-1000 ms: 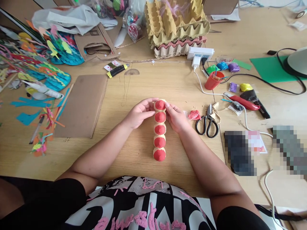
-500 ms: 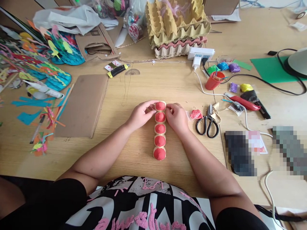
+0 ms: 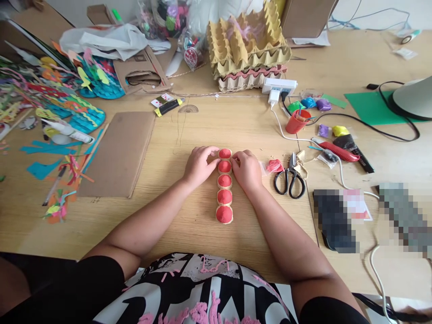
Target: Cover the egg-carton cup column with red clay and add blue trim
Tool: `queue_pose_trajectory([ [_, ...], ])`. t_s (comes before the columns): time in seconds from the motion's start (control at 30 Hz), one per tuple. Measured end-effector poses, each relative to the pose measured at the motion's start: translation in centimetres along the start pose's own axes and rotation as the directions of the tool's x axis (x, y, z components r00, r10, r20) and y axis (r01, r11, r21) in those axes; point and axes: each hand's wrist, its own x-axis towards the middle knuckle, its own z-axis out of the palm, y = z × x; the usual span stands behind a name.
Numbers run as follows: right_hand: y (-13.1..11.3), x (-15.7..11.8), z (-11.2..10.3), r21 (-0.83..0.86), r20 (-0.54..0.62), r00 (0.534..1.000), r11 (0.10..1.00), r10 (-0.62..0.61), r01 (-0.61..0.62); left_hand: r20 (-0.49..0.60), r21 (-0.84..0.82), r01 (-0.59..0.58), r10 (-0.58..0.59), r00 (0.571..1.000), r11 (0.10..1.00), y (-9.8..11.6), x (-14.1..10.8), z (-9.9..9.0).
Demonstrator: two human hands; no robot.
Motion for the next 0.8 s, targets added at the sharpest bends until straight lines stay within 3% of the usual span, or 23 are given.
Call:
queue_pose_trajectory([
  [0.23,-1.7,-0.6,-0.7,0.096,-0.102,0.995,0.995,-0.005,0.015,-0.067,-0.113,0.04,-0.048,0.997,0.993,-0.2,-0.2,-0.2],
  [0.33,-3.5,-1.2,-2.5,0.11,-0.144,0.984,0.986,-0.109,0.125,-0.114,-0.153,0.048,-0.066,0.991,0.987,0.1,-0.4,-0.3],
  [0.4,-4.3,-0.9,-4.7,0.045,-0.181,0.968,0.982,-0.174,0.185,-0.135,-0.167,0.06,-0.083,0.987,0.984,0.3,-0.5,-0.3],
  [0.5,-4.1,2.1,-9.6,-0.144,-0.275,0.937,0.973,-0.215,0.181,-0.15,-0.182,0.074,-0.102,0.984,0.981,0.4,-0.4,-0.3],
  [0.63,-1.3,9.6,-16.0,-0.384,-0.458,0.884,0.917,-0.089,-0.106,-0.165,-0.195,0.057,-0.09,0.982,0.979,0.4,-0.3,-0.1],
  [0.67,-0.6,11.2,-17.0,-0.427,-0.465,0.882,0.891,-0.073,-0.151,-0.165,-0.196,0.055,-0.089,0.982,0.979,0.4,-0.3,-0.1],
  [0.73,0.6,13.3,-17.9,-0.516,-0.458,0.874,0.849,-0.165,-0.11,-0.164,-0.194,0.058,-0.091,0.982,0.979,0.4,-0.3,-0.1],
  [0.8,1.1,13.5,-17.6,-0.576,-0.437,0.87,0.814,-0.228,-0.075,-0.173,-0.189,0.064,-0.098,0.98,0.98,0.4,-0.4,-0.1],
])
